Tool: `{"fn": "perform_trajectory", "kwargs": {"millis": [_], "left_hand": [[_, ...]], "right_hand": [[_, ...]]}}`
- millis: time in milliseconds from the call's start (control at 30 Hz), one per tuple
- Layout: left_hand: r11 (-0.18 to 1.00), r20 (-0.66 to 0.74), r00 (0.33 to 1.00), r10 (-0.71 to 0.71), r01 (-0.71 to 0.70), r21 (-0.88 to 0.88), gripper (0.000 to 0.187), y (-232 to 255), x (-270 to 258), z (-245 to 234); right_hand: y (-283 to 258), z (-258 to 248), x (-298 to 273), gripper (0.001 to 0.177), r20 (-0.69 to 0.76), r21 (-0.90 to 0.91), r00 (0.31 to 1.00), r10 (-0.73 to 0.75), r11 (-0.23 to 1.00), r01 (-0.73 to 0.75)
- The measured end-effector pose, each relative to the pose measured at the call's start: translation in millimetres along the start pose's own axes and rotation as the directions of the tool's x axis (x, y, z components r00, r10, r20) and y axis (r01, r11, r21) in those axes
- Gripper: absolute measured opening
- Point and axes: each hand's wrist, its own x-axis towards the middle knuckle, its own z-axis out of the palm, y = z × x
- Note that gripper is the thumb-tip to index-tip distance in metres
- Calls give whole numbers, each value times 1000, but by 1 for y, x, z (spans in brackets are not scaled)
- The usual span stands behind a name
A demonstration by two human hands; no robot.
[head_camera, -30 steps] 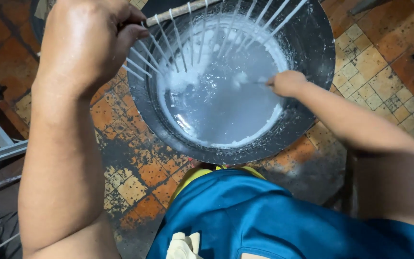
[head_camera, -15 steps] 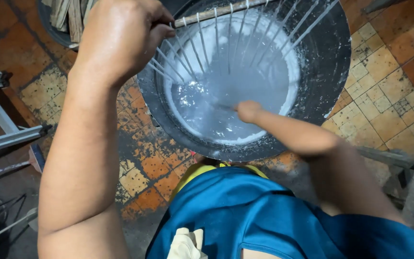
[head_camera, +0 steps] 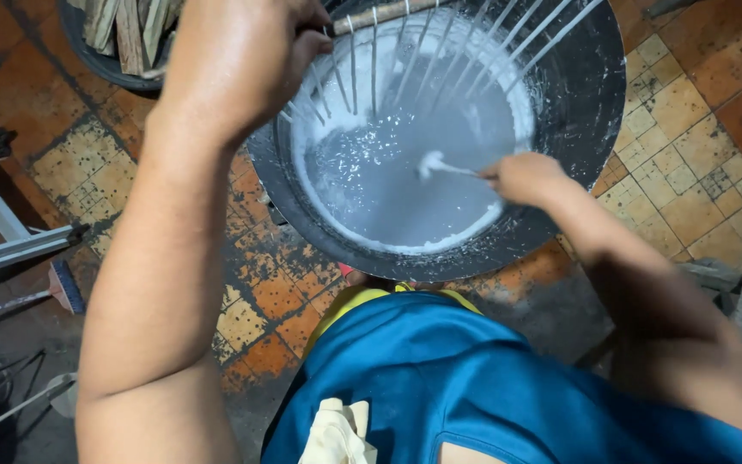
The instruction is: Dipping a rack of wicks into a vat of melted wax to build up layers for candle making, including stirring the wax.
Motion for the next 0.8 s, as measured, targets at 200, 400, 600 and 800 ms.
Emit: {"fn": "perform_trajectory", "kwargs": {"millis": [200,400,600,800], "left_hand": [[993,76,990,-116,113,43,18,29,-12,66],[951,263,922,-285,305,-41,13,44,-61,189],[855,514,748,-420,516,-53,17,54,-67,262],[803,611,624,-487,595,31,22,-10,-86,418]], "right_hand": [[6,31,-57,40,68,-145,982,176,976,-165],[23,78,-82,35,-89,-7,994,56,998,-57],[23,71,-105,39,-88,143,996,27,990,-14],[28,86,-90,36,-138,175,990,39,985,-14]]}}
